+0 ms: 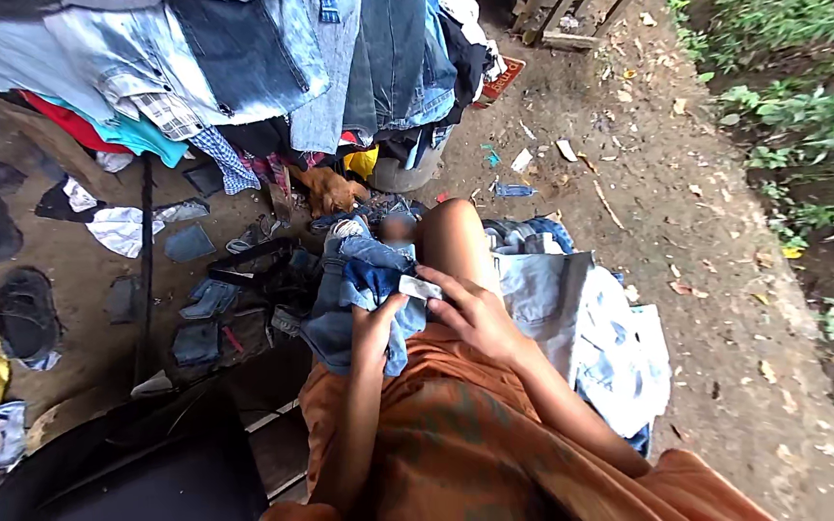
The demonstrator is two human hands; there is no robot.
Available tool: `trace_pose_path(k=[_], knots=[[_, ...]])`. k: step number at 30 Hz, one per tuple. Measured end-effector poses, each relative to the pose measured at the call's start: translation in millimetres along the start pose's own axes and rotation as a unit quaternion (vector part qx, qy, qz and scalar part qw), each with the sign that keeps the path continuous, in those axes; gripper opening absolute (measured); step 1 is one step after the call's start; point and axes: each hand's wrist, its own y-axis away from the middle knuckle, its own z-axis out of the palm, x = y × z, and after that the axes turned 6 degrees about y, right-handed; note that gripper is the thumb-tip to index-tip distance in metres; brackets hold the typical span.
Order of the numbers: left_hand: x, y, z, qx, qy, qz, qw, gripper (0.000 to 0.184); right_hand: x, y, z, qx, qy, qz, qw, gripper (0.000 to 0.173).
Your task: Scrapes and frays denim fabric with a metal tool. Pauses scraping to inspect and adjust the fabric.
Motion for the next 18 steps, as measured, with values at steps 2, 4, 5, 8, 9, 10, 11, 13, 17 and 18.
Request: trace_pose_path(k=[2, 4, 5, 8, 9, 10, 11, 13, 17, 18], knots=[[3.4, 4.0, 1.2, -0.006, 0.006, -0.002, 1.0, 0.044, 0.8, -1.7, 10.2, 0.016, 0.038, -0.02, 0.999, 0.045], [4.6, 6.3, 0.4, -0.01, 0.018, -0.002, 1.0, 0.045, 2.5, -1.9, 19.4, 0.053, 0.045, -0.018, 0.997, 0.041], [5.2, 7.5, -0.4, -0.01, 0.022, -0.008, 1.0, 0.046, 4.2, -1.5, 23.9, 0.072, 0.035, -0.007, 0.997, 0.039], [4.5, 9.6, -3.8, -0.003, 0.024, -0.017, 1.0, 0.047, 13.9, 0.7, 24.1, 0.063, -0.09, 0.071, 0.991, 0.039], [5.1, 9.0, -4.1, 0.001, 0.026, -0.01, 1.0, 0.045, 15.9, -0.8, 19.4, 0.055, -0.16, 0.097, 0.981, 0.039], [6.1, 9.1, -4.1, 0.004, 0.026, -0.003, 1.0, 0.042, 15.5, -2.9, 14.8, 0.058, -0.225, 0.118, 0.965, 0.039], [6.5, 9.7, -3.9, 0.006, 0.026, 0.003, 1.0, 0.039, 14.4, -4.5, 10.0, 0.06, -0.276, 0.132, 0.95, 0.039], [5.5, 10.9, -3.8, 0.005, 0.024, 0.003, 1.0, 0.038, 12.8, -3.5, 1.0, 0.043, -0.326, 0.139, 0.934, 0.042], [4.3, 9.6, -2.8, 0.0, 0.027, -0.002, 1.0, 0.043, 9.0, 2.5, -0.2, 0.025, -0.32, 0.126, 0.939, 0.041], [5.0, 9.6, -2.7, 0.001, 0.027, -0.001, 1.0, 0.044, 7.7, 3.0, 0.8, 0.02, -0.319, 0.126, 0.939, 0.041]])
